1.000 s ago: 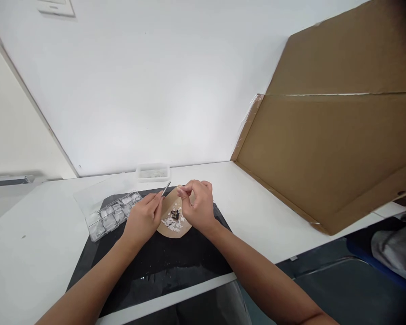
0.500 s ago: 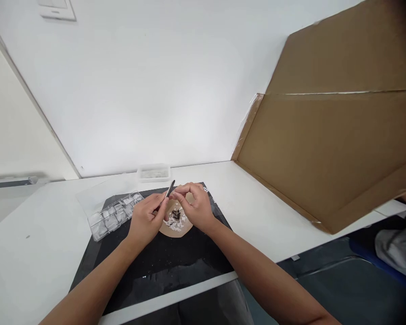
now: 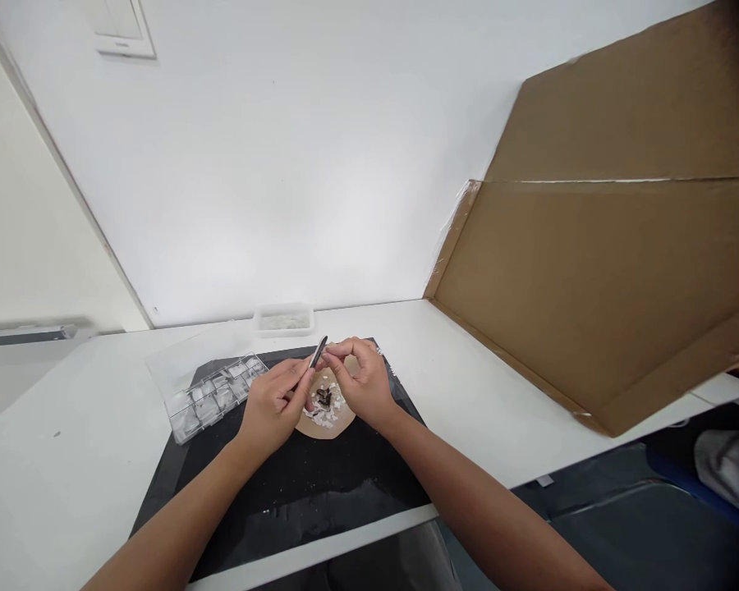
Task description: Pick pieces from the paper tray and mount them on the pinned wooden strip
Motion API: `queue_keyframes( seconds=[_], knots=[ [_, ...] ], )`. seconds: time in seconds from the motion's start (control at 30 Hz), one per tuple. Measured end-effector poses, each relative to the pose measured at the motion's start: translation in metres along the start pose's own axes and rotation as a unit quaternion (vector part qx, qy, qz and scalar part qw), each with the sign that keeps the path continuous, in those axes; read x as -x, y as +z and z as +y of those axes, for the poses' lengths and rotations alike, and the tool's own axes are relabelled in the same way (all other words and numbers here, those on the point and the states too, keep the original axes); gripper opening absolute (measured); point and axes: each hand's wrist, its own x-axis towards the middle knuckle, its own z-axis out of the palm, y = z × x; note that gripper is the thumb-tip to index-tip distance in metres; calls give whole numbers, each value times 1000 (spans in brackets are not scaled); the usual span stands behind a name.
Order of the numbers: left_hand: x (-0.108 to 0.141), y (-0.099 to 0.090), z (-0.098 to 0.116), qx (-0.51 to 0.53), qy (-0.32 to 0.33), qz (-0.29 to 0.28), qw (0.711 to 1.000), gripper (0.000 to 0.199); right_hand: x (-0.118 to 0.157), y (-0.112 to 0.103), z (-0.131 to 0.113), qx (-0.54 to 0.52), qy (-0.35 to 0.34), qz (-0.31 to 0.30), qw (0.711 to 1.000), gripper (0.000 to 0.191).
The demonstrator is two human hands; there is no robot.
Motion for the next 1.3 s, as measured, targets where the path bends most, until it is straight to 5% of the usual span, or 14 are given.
queue_keyframes(
  seconds=[0.33,0.53,1.3],
  knots=[
    [2,-1,-15,-74,98,-28,992,34,0,-4,-1,9,5,-48,999,17],
    [3,1,-14,-80,107,-37,990,29,-1,-2,6,64,-2,-5,998,17],
    [5,1,-20,-116,110,-36,987,34,3,1,4,105,-52,-45,992,18]
  ],
)
